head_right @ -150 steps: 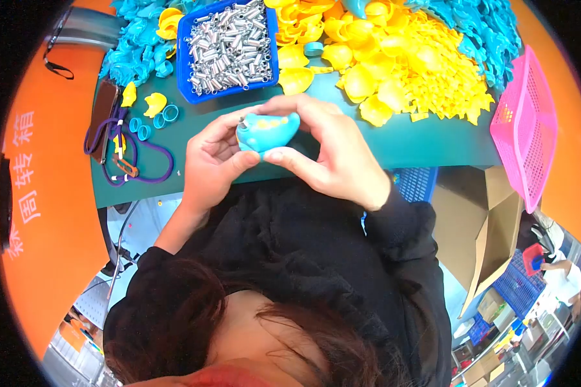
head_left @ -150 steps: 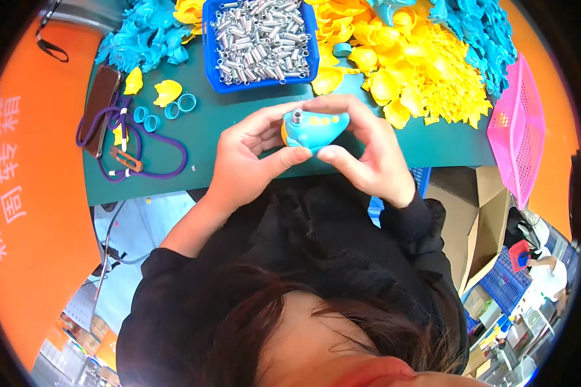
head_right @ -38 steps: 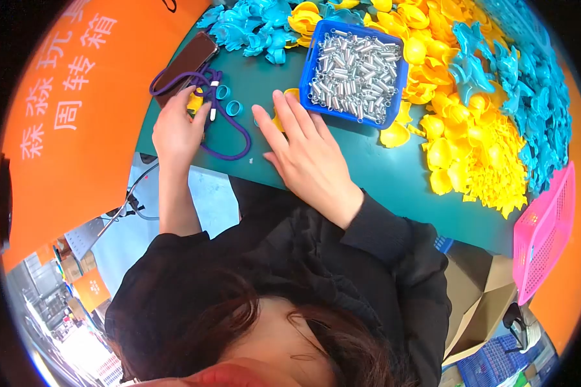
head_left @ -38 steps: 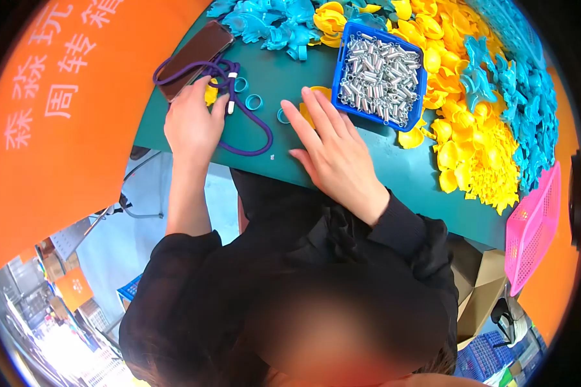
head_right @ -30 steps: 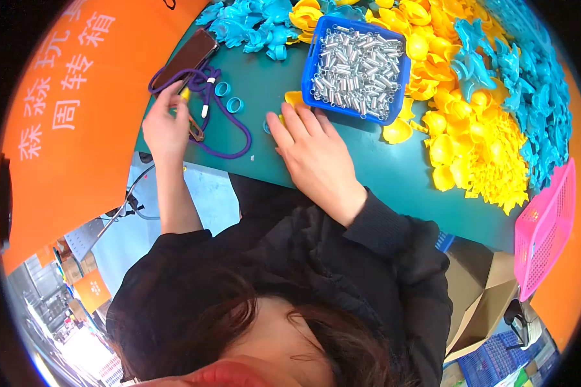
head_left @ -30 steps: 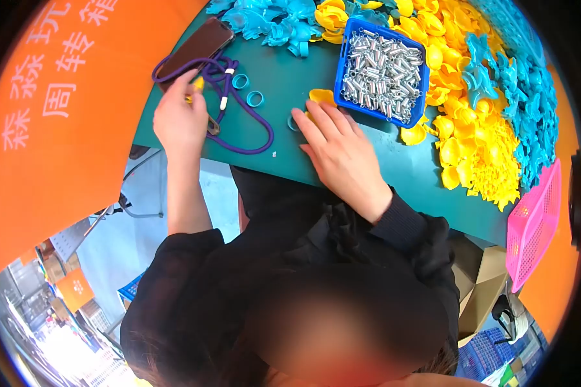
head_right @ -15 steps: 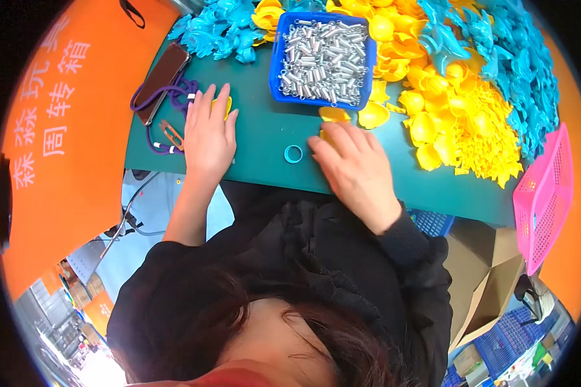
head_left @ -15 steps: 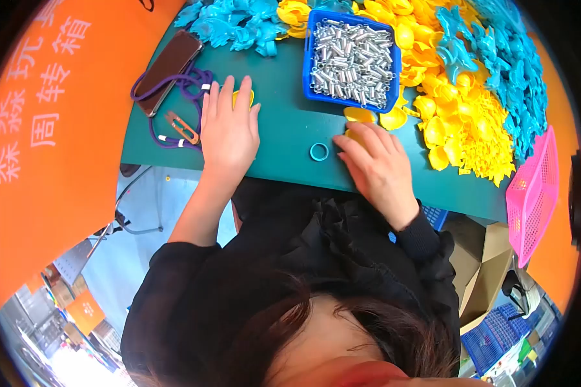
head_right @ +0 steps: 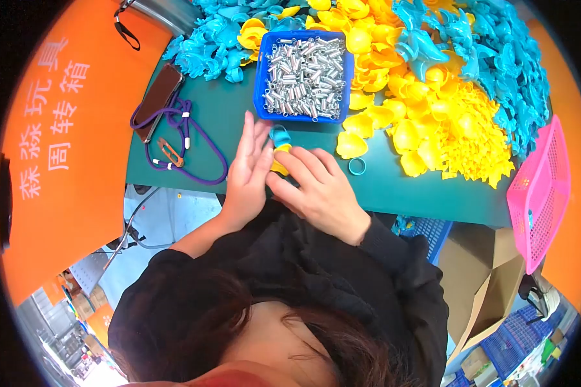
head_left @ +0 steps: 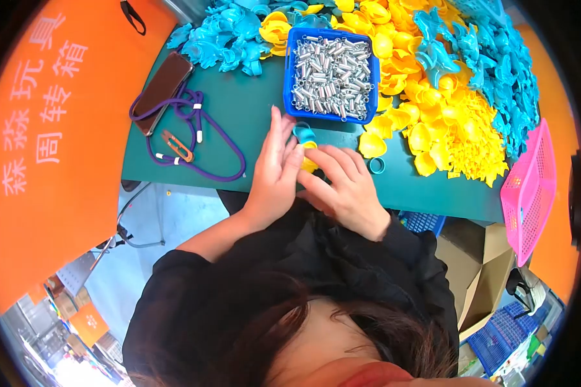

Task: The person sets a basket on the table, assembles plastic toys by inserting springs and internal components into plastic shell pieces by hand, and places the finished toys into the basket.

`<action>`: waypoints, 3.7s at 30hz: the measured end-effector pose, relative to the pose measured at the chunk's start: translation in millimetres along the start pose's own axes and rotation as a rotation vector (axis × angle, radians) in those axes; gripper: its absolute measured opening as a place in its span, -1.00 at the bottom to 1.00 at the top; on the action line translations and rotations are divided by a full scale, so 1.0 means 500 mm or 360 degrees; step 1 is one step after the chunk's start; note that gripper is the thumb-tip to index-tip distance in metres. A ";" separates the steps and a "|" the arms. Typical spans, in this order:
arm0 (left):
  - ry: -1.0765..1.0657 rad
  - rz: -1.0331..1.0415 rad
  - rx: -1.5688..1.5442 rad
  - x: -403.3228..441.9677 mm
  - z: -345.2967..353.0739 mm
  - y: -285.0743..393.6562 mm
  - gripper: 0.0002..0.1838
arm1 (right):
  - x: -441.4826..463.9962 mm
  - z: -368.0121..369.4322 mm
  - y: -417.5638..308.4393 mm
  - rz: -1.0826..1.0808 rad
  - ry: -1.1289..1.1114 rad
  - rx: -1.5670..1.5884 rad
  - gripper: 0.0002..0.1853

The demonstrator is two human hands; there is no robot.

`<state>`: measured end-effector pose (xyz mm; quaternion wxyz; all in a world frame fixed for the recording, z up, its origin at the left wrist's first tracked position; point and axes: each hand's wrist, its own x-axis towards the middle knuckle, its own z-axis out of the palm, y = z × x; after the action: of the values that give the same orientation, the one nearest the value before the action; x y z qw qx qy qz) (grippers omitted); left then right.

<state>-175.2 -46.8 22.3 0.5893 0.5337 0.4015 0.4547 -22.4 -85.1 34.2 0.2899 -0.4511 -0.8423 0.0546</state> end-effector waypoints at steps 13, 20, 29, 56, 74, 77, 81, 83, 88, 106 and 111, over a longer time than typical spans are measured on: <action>0.0121 0.1002 0.2208 0.225 -0.135 0.047 -0.62 | 0.027 0.012 0.023 0.0199 -0.0155 -0.0124 -0.66; 0.0061 0.1077 0.2197 0.229 -0.142 0.030 -0.77 | -0.015 -0.028 0.099 0.0345 0.0188 -0.0188 -0.76; 0.0163 0.0897 0.1969 0.241 -0.161 0.016 -0.86 | 0.008 -0.021 0.084 0.0435 0.0315 -0.0151 -0.76; -0.0242 0.1184 0.1332 0.136 -0.039 0.122 -0.87 | 0.088 -0.018 0.095 0.0780 0.0506 0.0290 -0.61; -0.0836 0.1775 0.1463 0.237 0.018 0.102 -0.88 | 0.027 0.061 -0.044 -0.0624 -0.0165 0.0084 -0.78; -0.0980 0.1904 0.1535 0.237 0.030 0.089 -0.90 | 0.032 0.090 -0.052 -0.0621 -0.0251 0.0061 -0.74; -0.1082 0.1864 0.1535 0.240 0.042 0.073 -0.84 | 0.067 0.111 -0.063 -0.0362 -0.0139 0.0116 -0.68; -0.1085 0.1830 0.1575 0.247 0.054 0.080 -0.81 | 0.082 0.112 -0.063 -0.0250 -0.0140 0.0091 -0.65; -0.0962 0.1722 0.1316 0.269 0.038 0.142 -0.75 | 0.092 0.115 -0.041 -0.0161 -0.0062 -0.0012 -0.70; 0.0135 0.0940 0.2424 0.082 -0.282 0.037 -0.68 | 0.110 0.078 -0.018 0.0143 -0.0018 0.0029 -0.67; 0.0464 0.0952 0.2355 0.142 -0.291 0.059 -0.75 | 0.102 0.101 0.012 0.0212 0.0135 0.0137 -0.84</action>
<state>-299.3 60.6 36.6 -0.1211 0.8052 0.5114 0.2746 -66.6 -32.6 12.8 0.3404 -0.4952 -0.7942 0.0908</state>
